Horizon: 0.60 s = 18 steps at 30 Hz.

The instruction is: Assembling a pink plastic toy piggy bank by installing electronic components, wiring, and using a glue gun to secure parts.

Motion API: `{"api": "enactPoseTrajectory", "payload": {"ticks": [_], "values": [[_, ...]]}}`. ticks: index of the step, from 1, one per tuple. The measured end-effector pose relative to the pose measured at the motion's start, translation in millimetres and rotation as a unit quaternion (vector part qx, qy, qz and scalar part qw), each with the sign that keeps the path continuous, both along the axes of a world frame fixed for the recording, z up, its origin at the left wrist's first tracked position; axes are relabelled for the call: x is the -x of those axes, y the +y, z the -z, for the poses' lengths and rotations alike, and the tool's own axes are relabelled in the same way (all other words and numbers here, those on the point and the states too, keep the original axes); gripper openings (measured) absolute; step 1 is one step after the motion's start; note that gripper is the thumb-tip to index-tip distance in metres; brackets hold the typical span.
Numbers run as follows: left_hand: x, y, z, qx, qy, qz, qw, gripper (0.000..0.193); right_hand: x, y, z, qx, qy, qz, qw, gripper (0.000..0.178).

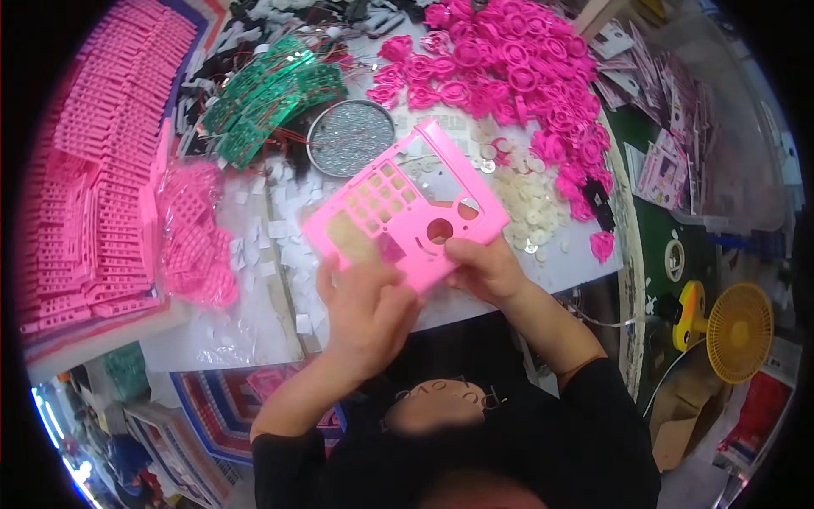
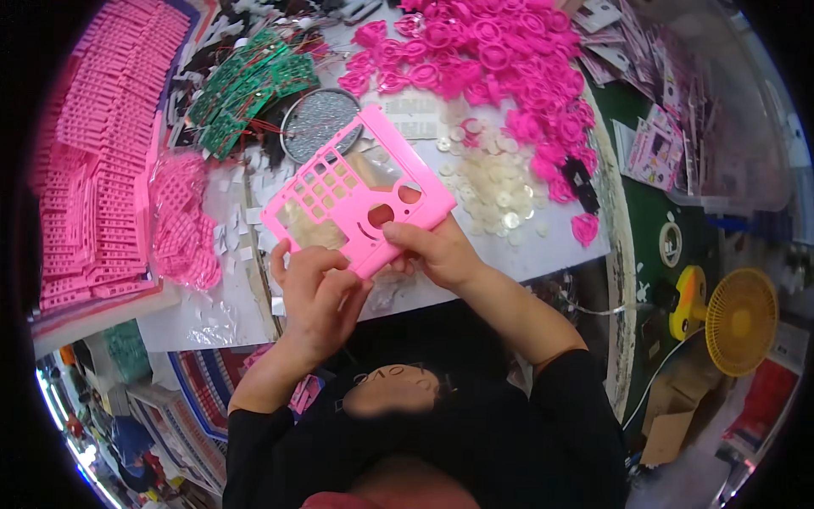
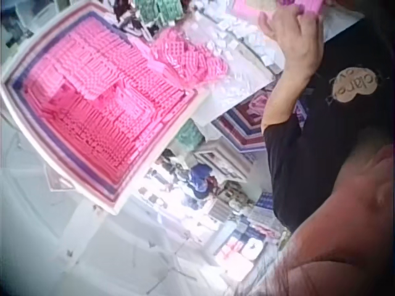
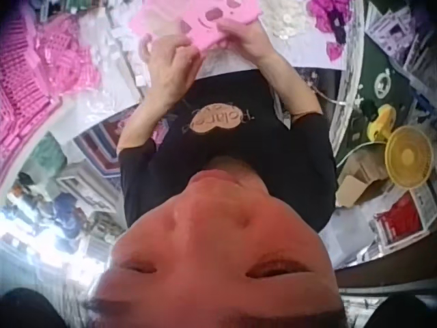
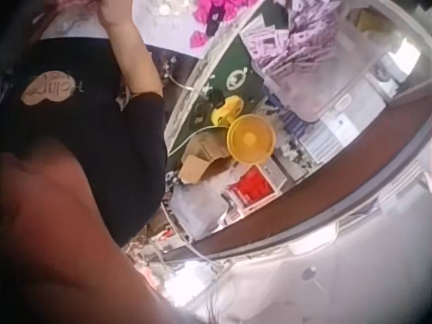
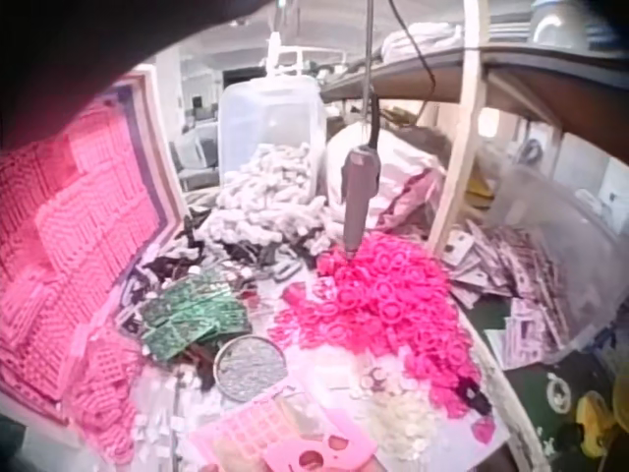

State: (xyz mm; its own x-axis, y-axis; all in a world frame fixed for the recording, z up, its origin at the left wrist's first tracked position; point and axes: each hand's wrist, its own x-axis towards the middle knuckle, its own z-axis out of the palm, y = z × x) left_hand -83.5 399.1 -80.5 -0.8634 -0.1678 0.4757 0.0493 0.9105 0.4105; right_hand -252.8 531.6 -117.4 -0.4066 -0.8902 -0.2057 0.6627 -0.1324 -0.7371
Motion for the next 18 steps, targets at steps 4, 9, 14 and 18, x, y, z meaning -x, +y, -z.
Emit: {"api": "enactPoseTrajectory", "payload": {"ticks": [4,9,14,18], "values": [[4,-10,-20,-0.072,0.070,0.027,0.995,0.066,31,33,8,-0.032,0.056,-0.061,0.996,0.046],[4,-10,-2,-0.608,-0.131,0.001,0.783,0.087,65,49,-12,-0.112,0.202,-0.290,0.929,0.040],[-14,-26,11,-0.590,0.030,-0.078,0.803,0.081,190,94,-58,-0.497,0.559,0.125,0.652,0.039],[-20,-35,17,-0.519,0.054,-0.077,0.849,0.076,316,224,-18,-0.587,0.723,0.203,0.304,0.053]]}}
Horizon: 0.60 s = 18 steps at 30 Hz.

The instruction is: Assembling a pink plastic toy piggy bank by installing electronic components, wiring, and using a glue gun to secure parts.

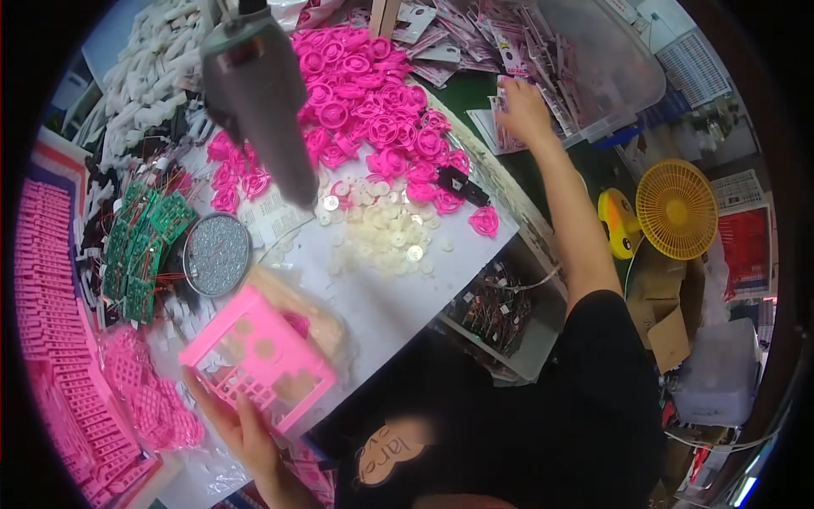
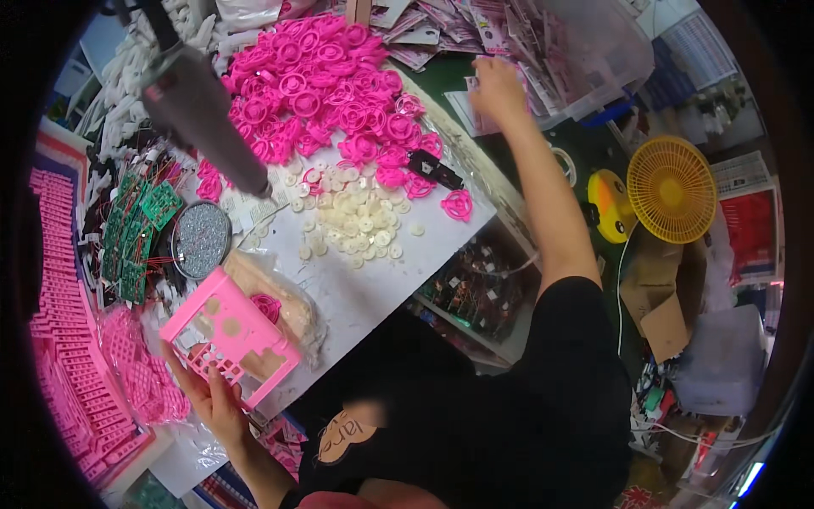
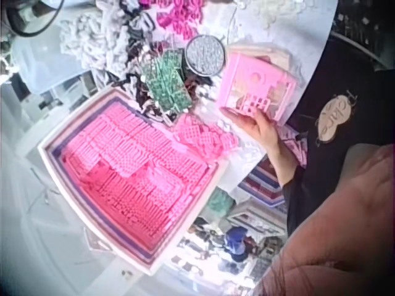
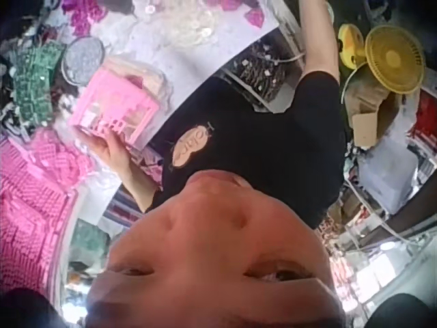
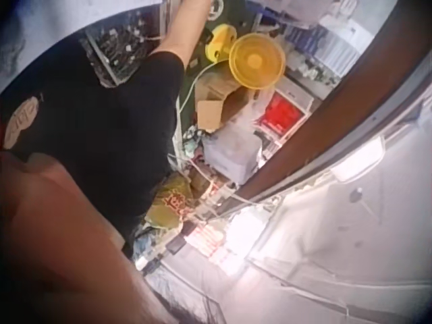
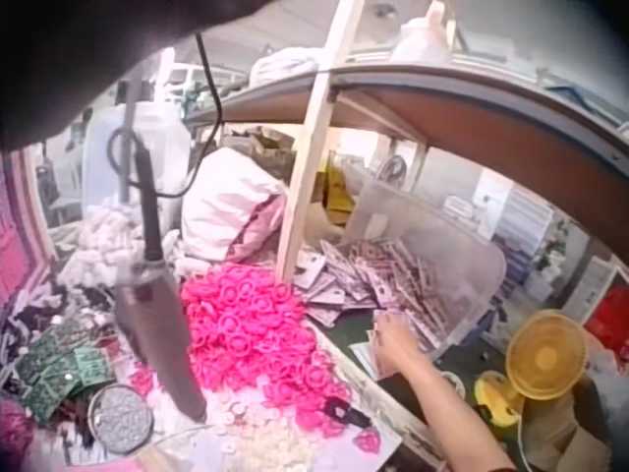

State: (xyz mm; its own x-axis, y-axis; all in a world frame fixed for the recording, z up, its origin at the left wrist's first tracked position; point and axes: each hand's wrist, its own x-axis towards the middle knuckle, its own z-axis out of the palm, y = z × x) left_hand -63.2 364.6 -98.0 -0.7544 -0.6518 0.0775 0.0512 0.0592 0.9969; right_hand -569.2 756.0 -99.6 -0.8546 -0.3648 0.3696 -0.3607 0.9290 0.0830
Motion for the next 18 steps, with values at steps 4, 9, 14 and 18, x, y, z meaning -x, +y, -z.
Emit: {"api": "enactPoseTrajectory", "payload": {"ticks": [4,9,14,18], "values": [[0,8,-1,-0.022,-0.051,0.019,0.998,0.061,26,26,14,-0.039,-0.039,-0.117,0.992,0.051],[-10,5,17,0.002,-0.078,0.068,0.995,0.043,16,19,-19,-0.134,-0.045,-0.151,0.978,0.018],[4,22,1,-0.115,-0.116,0.092,0.982,0.038,-56,2,-90,-0.059,-0.022,-0.124,0.990,0.018],[21,32,9,-0.225,-0.057,0.134,0.963,0.052,-159,-105,-156,-0.074,0.060,-0.377,0.921,0.018]]}}
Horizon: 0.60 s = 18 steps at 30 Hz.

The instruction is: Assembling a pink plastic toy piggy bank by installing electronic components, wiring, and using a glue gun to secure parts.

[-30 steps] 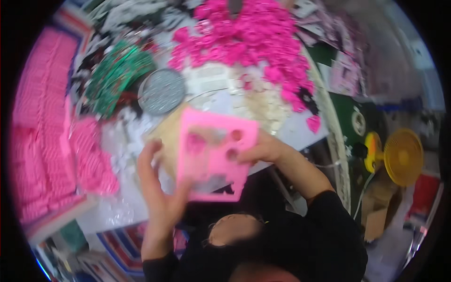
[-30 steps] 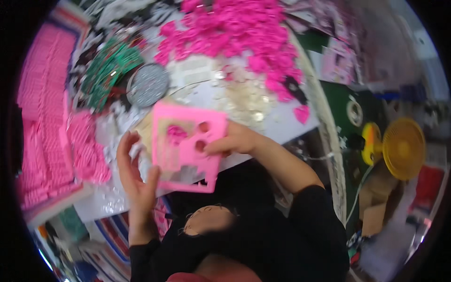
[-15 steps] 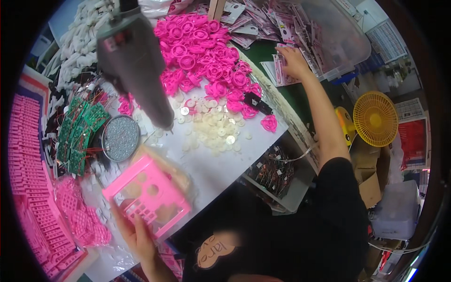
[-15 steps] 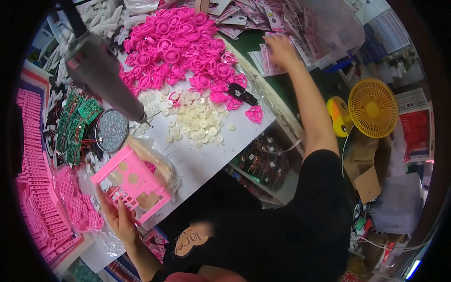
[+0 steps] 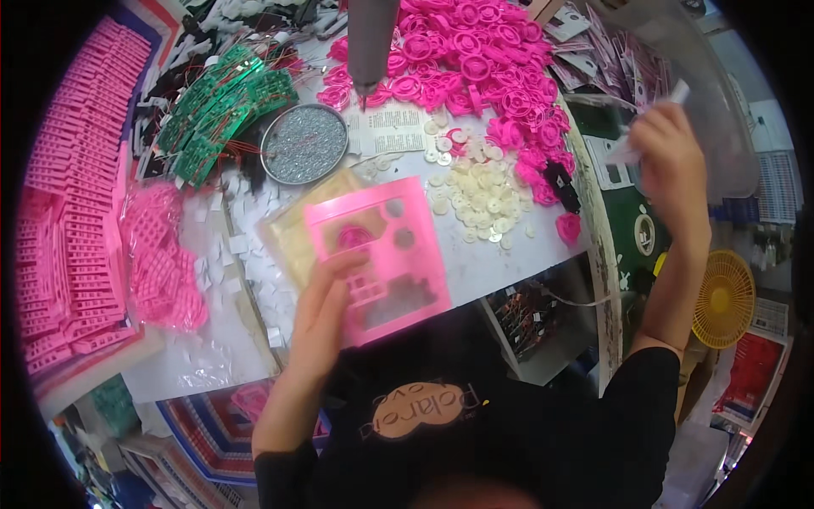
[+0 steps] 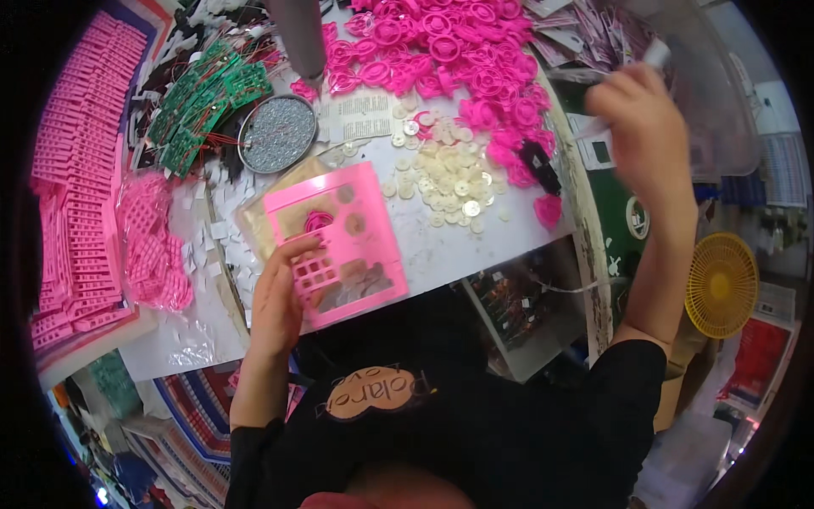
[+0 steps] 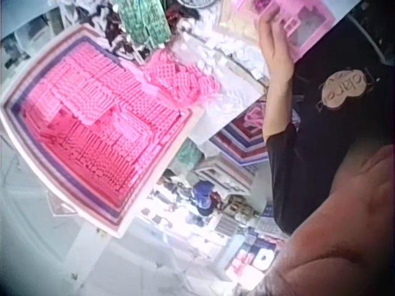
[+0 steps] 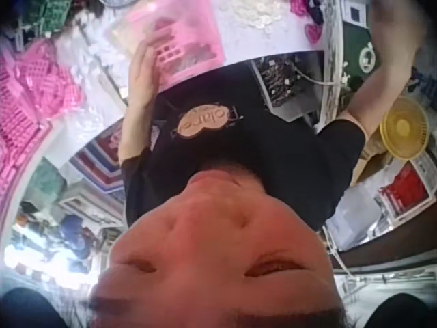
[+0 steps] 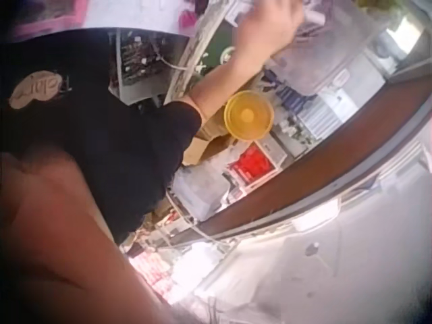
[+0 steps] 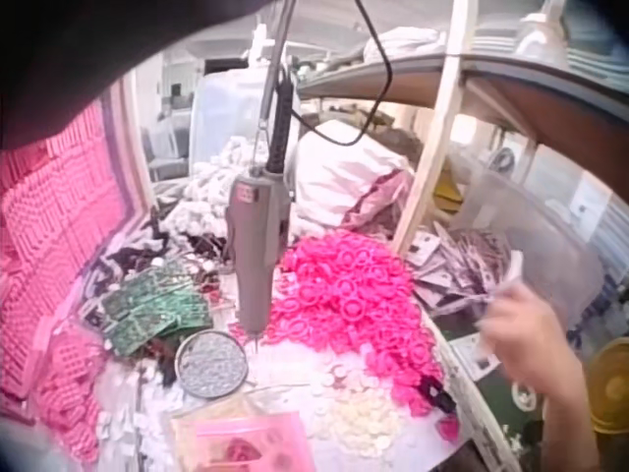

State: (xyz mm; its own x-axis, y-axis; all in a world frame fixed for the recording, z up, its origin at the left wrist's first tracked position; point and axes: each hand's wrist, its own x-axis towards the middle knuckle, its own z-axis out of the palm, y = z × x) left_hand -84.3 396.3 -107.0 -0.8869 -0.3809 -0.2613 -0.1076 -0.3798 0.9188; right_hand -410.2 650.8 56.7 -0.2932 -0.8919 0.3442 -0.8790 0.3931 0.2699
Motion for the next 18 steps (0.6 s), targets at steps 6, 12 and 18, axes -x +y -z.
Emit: {"api": "enactPoseTrajectory", "payload": {"ticks": [6,12,18], "values": [[35,19,-5,-0.233,0.013,-0.020,0.972,0.075,-137,-117,67,-0.104,-0.200,-0.423,0.878,0.023],[2,-24,14,-0.254,0.148,-0.072,0.953,0.047,-144,-138,115,0.248,-0.309,-0.291,0.871,0.041],[5,-19,5,-0.006,0.037,-0.226,0.974,0.041,-155,-133,176,0.257,-0.909,-0.061,0.321,0.065]]}}
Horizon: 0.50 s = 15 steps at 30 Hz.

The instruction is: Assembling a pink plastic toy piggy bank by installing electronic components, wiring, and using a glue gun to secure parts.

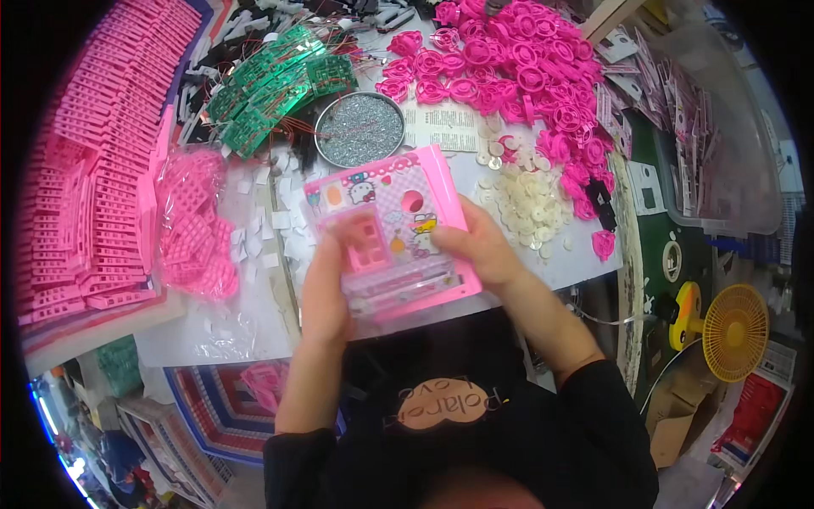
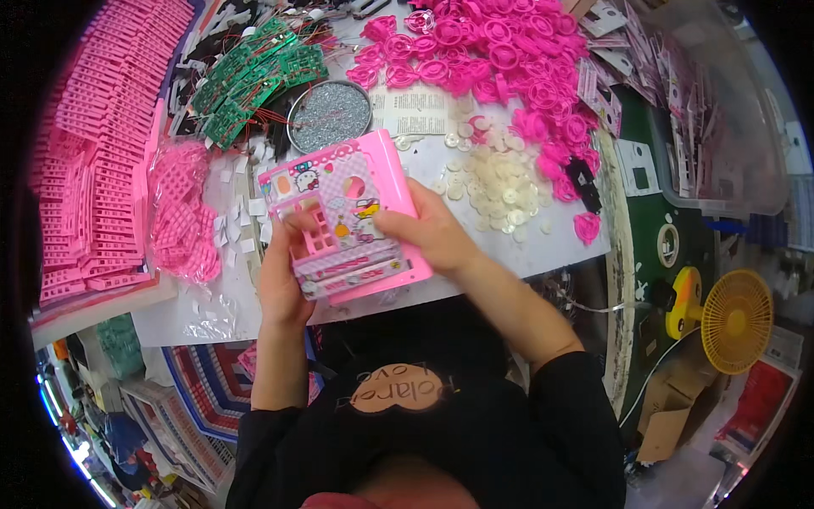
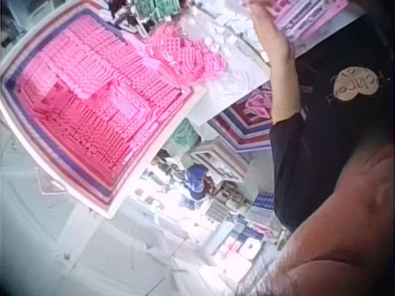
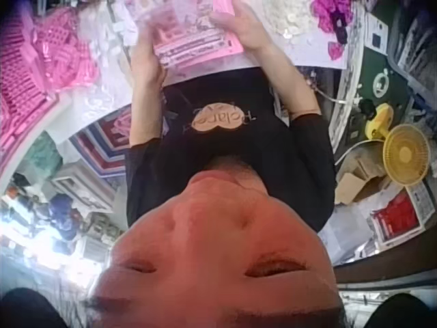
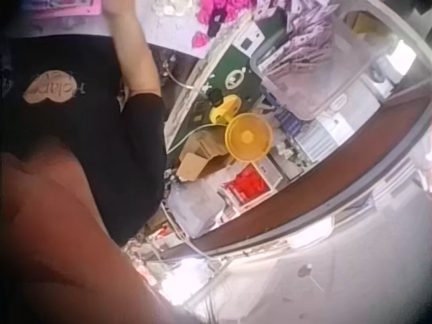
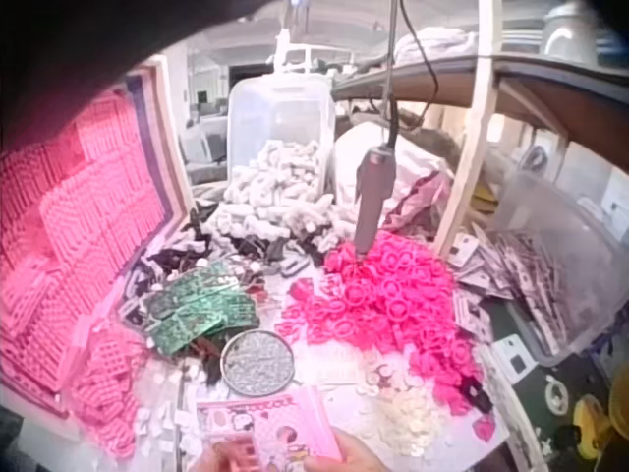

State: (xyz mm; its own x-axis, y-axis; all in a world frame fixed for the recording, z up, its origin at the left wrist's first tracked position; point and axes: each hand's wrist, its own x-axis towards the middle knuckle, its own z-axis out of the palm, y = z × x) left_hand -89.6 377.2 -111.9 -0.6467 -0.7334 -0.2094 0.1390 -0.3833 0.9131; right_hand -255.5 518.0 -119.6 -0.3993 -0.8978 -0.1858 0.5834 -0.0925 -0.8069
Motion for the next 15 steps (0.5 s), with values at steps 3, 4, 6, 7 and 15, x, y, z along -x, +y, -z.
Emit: {"api": "enactPoseTrajectory", "payload": {"ticks": [3,4,6,7,15], "values": [[2,-11,12,0.319,-0.146,-0.076,0.933,0.061,-17,-8,-8,0.018,0.084,0.026,0.996,0.063],[3,-9,7,0.364,-0.162,-0.076,0.914,0.065,-22,-10,-15,0.043,0.103,0.035,0.993,0.060],[3,-8,-5,0.403,-0.166,-0.047,0.899,0.076,-21,-10,-29,0.021,0.152,0.018,0.988,0.059],[2,-9,-10,0.397,-0.154,-0.018,0.905,0.084,-21,-9,-32,0.010,0.176,0.010,0.984,0.058],[2,-3,-17,0.288,-0.133,0.036,0.948,0.097,-22,-11,-17,0.055,0.191,0.066,0.978,0.065]]}}
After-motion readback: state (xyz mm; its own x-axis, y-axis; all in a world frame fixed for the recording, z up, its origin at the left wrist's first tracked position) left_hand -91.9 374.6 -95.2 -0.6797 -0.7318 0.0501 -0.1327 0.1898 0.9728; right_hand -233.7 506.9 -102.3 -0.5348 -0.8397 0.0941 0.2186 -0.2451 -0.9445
